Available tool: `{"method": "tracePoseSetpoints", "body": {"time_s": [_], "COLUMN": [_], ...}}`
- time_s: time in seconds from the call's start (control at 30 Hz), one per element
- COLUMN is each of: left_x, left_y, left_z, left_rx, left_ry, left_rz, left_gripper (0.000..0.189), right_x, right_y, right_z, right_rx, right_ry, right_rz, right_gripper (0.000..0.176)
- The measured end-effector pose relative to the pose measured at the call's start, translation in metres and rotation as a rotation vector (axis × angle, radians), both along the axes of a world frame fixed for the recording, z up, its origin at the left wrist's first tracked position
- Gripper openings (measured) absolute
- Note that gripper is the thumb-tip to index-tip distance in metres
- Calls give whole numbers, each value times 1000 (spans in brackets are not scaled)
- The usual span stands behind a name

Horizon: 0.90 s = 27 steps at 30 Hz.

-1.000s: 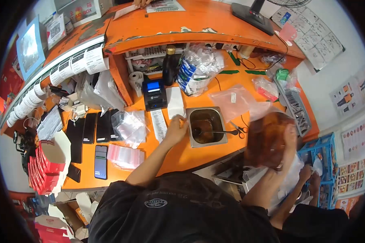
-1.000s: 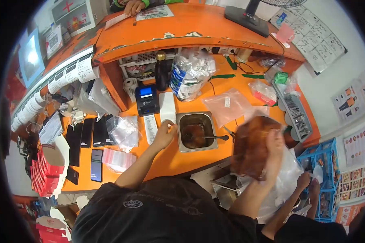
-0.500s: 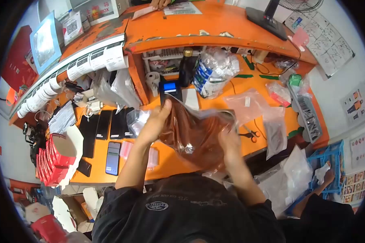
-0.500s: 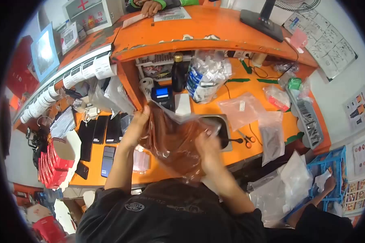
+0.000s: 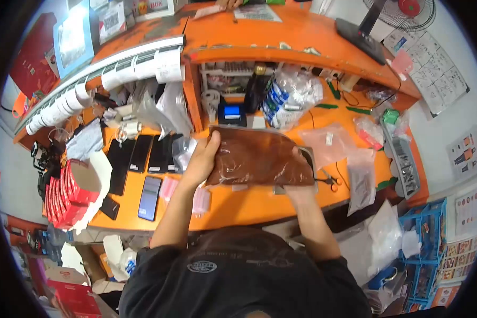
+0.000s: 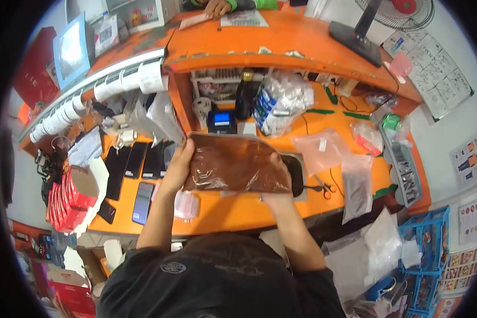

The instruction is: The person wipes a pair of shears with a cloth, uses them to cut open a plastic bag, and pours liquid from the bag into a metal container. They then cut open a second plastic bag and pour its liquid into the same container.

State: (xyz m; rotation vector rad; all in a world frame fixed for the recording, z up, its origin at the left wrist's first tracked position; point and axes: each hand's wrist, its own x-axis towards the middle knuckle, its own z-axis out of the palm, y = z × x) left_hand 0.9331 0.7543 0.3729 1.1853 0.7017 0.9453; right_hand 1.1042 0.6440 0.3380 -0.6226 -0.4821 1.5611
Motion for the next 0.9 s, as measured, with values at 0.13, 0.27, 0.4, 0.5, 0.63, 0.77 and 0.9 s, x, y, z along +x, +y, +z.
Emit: {"method": "tracePoseSetpoints", "body": {"time_s": [0.13,0.27,0.4,0.5,0.63,0.77,0.9], "left_x": [-2,3,-3,-5,-7,-10,-3], "left_y": [32,-1,23,-7,31,7,4], "left_z": [-83,-45,-100,-46,-123,-73,-76], "left_rx": [-267,-34,-481,-250,-258,-174,-337], "left_ry": [-55,194,-344,26,-276,208,-232], "left_rz": [-109,17,-38,7,-79,-142,39], "left_gripper": [48,53,57,54,55,45,53], "right_x": [-15,1,-20,6,-18,-24,-12], "right_y": [-20,-9,-17,0,-8,-16,5], "right_z": [-10,13,-20,-44,-19,-19,24], "right_rx": [-144,124,134,133,-94,-83,-366], "right_ry": [-156,-457,-352,-326,-231,20,-307], "right_rz": [112,18,84,-117,65,-23,18], "right_gripper": [45,37,36,33,34,31,37]}}
